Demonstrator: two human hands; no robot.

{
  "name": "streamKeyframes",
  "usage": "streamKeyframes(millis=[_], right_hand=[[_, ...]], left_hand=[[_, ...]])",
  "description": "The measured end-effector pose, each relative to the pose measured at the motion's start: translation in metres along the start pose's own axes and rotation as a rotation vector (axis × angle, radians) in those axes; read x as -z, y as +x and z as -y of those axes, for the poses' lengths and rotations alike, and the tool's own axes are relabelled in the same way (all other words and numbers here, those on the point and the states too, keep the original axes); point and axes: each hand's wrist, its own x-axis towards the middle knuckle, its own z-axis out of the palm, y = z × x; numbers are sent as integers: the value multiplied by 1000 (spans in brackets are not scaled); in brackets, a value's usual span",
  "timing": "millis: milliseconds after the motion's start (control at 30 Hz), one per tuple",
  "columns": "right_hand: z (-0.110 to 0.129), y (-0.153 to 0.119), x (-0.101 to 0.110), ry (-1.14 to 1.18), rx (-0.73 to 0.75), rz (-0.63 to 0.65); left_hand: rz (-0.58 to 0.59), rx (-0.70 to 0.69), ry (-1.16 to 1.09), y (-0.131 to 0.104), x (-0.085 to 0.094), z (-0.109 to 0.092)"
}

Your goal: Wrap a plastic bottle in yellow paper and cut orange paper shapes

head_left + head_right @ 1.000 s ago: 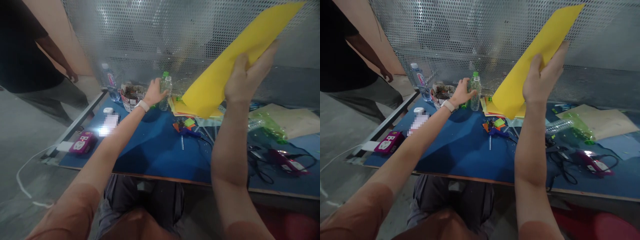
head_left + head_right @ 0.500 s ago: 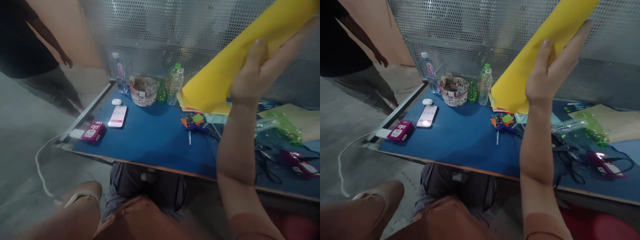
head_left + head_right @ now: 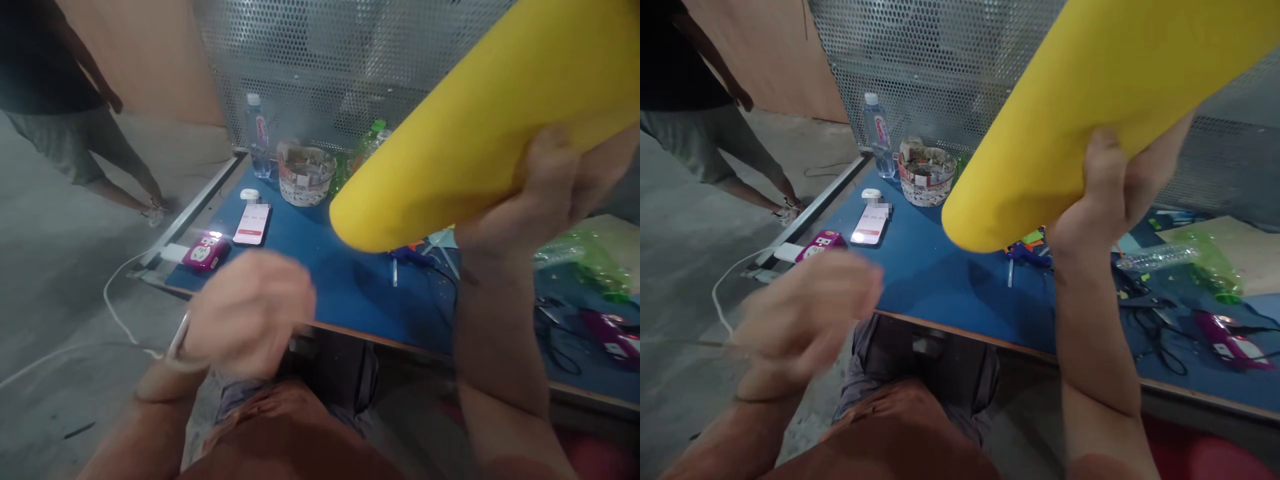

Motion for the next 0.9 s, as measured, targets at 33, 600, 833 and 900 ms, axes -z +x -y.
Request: streamKeyframes(millis=[33, 600, 833, 900], right_hand=[[3, -7, -6, 39, -71, 14], [-20, -133, -49, 171, -1313, 321], [-25, -158, -55, 77, -1304, 414], [-28, -162, -56, 73, -1296, 418]], left_hand=[[49, -33, -10, 14, -1, 1], [451, 405, 463, 139, -81, 66], [405, 401, 424, 135, -88, 73], [410, 404, 416, 135, -86, 75]])
